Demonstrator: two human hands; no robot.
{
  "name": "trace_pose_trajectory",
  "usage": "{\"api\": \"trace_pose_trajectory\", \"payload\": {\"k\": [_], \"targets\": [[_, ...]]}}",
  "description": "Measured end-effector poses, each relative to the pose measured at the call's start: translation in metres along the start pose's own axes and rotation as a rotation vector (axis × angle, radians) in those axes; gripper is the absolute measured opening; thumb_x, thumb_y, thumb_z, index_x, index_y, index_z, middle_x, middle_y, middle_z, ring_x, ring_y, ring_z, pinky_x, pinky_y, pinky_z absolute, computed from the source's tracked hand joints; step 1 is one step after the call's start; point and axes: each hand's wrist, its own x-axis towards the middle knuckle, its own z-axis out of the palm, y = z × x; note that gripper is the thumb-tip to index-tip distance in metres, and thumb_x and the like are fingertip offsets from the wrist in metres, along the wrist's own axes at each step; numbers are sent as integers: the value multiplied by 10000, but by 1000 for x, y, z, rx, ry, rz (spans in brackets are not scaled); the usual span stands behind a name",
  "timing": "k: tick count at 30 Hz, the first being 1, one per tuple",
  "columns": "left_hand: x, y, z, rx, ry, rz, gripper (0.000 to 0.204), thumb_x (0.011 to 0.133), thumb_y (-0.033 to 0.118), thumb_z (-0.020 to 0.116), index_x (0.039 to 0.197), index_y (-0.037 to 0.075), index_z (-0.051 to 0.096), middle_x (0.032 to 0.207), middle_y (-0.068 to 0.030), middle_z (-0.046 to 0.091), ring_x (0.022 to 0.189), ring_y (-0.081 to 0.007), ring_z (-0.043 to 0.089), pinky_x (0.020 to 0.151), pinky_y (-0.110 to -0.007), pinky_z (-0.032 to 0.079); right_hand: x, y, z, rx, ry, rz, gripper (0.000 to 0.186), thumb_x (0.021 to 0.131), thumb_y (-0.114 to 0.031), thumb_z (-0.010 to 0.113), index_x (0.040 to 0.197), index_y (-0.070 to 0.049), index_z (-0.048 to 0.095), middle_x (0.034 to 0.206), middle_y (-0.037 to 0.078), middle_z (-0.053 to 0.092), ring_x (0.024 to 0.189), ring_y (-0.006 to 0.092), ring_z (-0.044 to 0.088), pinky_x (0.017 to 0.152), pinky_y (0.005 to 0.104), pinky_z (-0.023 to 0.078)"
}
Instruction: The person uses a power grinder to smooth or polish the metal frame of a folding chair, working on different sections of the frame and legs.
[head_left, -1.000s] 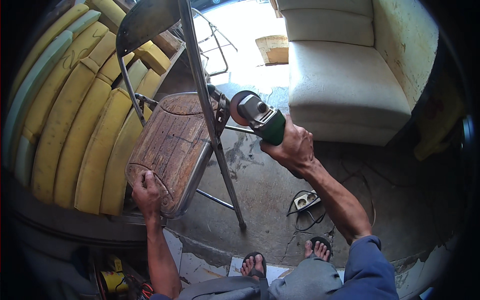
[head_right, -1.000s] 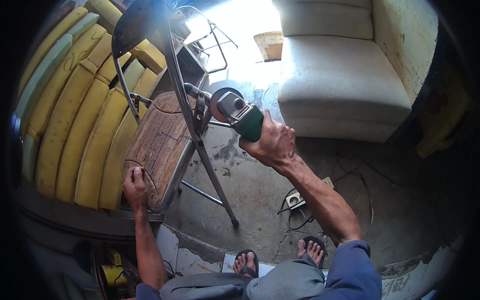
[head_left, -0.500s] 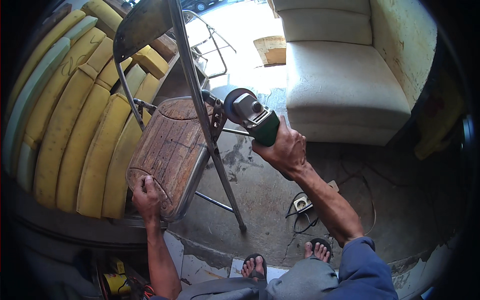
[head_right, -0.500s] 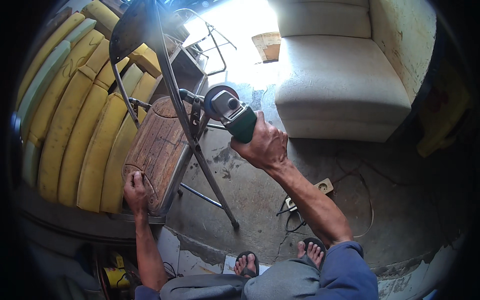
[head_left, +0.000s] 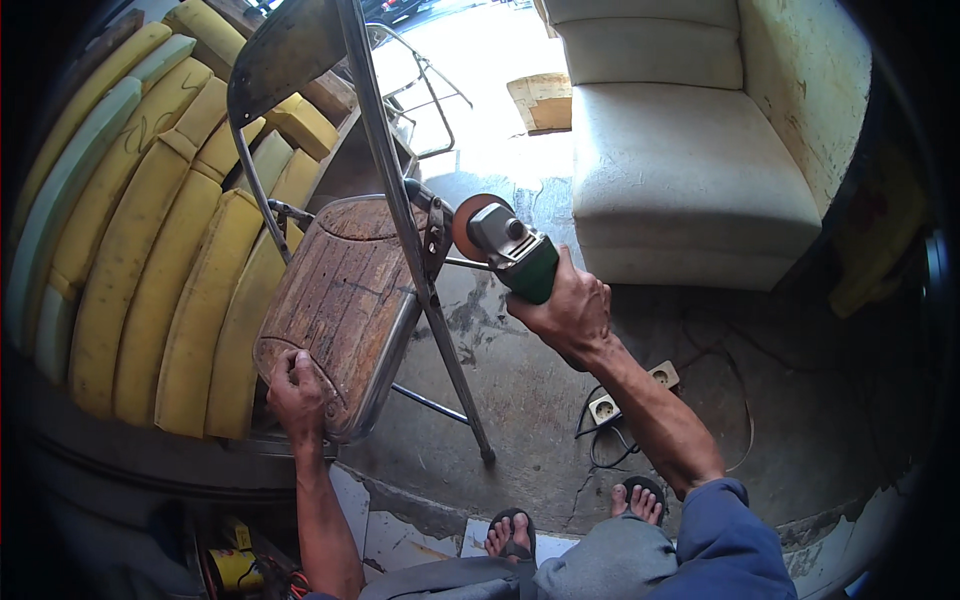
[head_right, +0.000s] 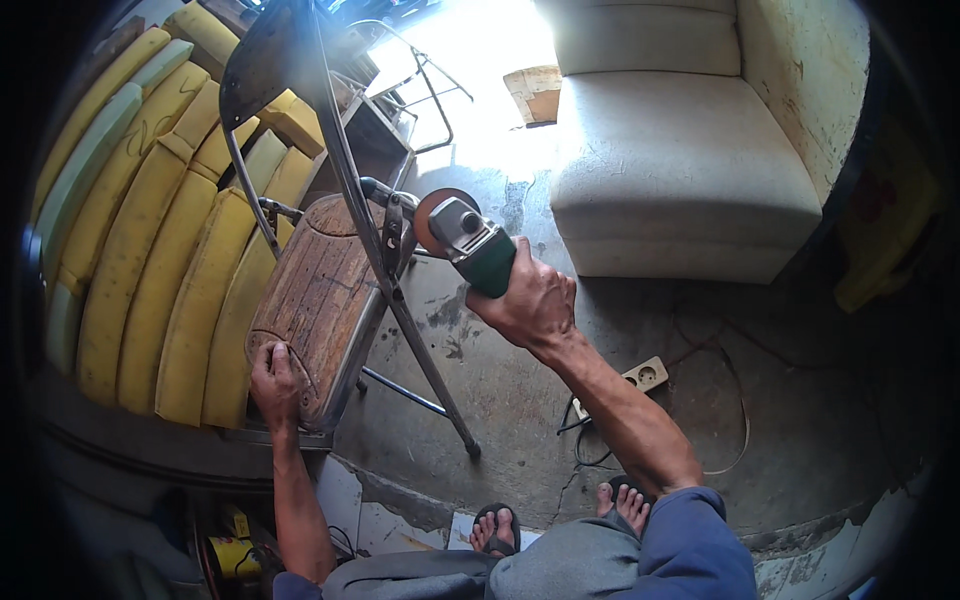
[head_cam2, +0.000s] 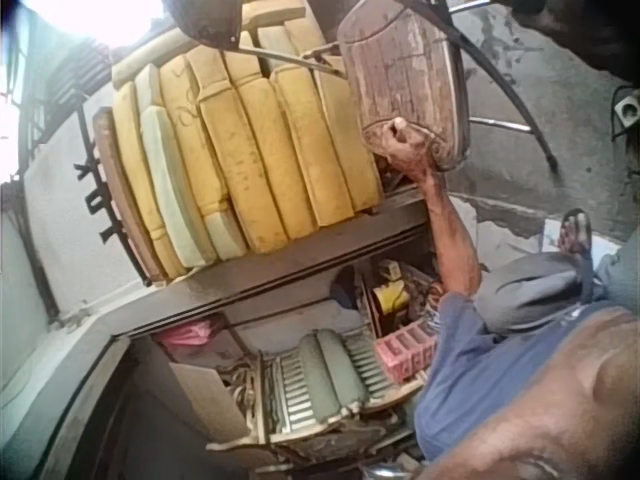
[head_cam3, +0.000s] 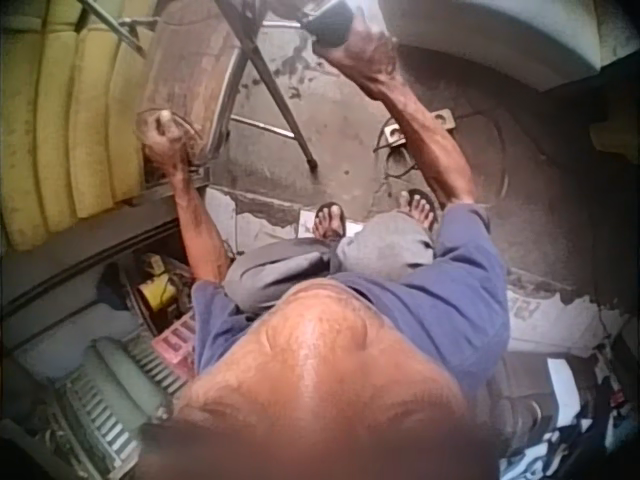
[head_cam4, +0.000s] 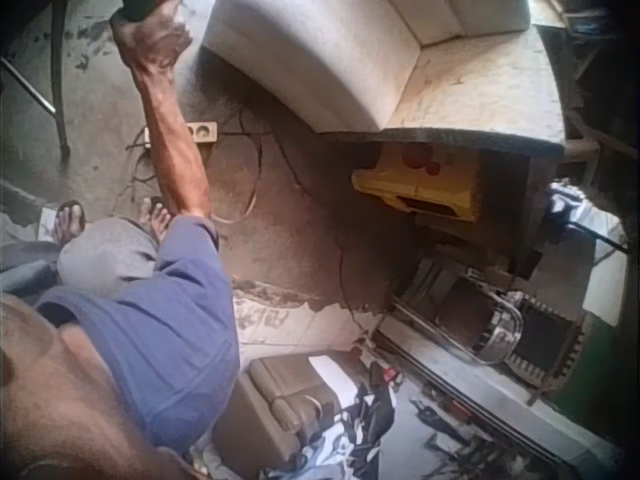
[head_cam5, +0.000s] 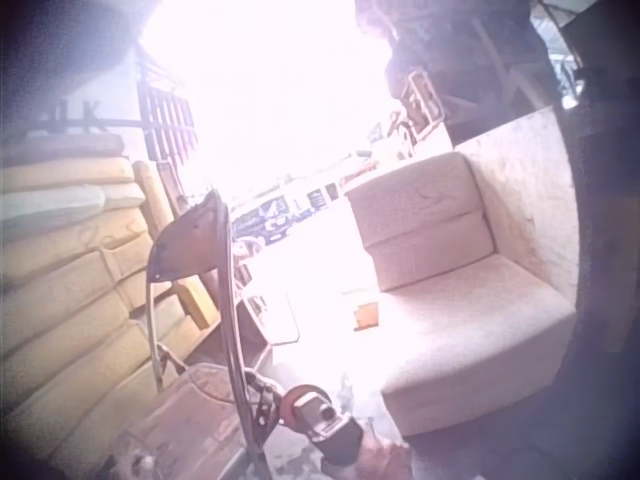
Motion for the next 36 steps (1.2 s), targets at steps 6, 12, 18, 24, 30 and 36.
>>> {"api": "trace_pose_trajectory", "payload": {"k": [6, 12, 18, 24, 30, 36], "targets": [[2, -4, -3, -39, 0, -13, 297, 1013, 257, 619, 1102, -10, 713, 1051, -207, 737, 985, -379, 701, 898, -442, 524, 14, -8, -8, 85, -112, 73, 701, 766, -461, 776, 1196, 45, 550, 867, 250, 736, 817, 424, 757, 796, 513, 594], [-38, 70, -21, 102, -200, 414, 451, 916, 323, 741, 1276, 69, 644, 1284, -183, 646, 1403, -432, 478, 1218, -586, 281, 24, 18, -10, 159, -177, 158, 805, 736, -508, 757, 1254, 87, 595, 984, 262, 739, 923, 398, 746, 876, 481, 587], [-57, 65, -13, 453, -348, 536, 762, 770, 255, 869, 1447, 171, 530, 1568, -120, 441, 1546, -394, 288, 1287, -622, 149, 39, 1, -24, 171, -296, 243, 825, 711, -527, 758, 1282, 50, 609, 1008, 235, 740, 928, 355, 743, 889, 445, 586], [-59, 46, -39, 454, -364, 483, 1046, 613, -4, 855, 1541, 202, 421, 1648, -131, 315, 1591, -402, 185, 1310, -583, 145, 27, -9, -10, 363, -385, 249, 812, 702, -527, 762, 1264, 42, 625, 1015, 190, 737, 920, 313, 733, 862, 416, 577], [-56, 12, -60, 419, -299, 444, 1007, 590, -19, 783, 1520, 182, 454, 1610, -146, 376, 1570, -425, 236, 1297, -549, 207, 5, -33, -8, 410, -480, 163, 779, 716, -498, 760, 1253, 48, 619, 1024, 206, 742, 933, 337, 745, 844, 418, 586], [-61, 12, -52, 346, -303, 412, 976, 602, -10, 703, 1522, 201, 453, 1588, -127, 398, 1564, -422, 233, 1309, -567, 184, 25, -35, -19, 289, -491, 137, 748, 721, -503, 736, 1221, 44, 633, 952, 184, 738, 854, 321, 735, 794, 414, 584]]}}
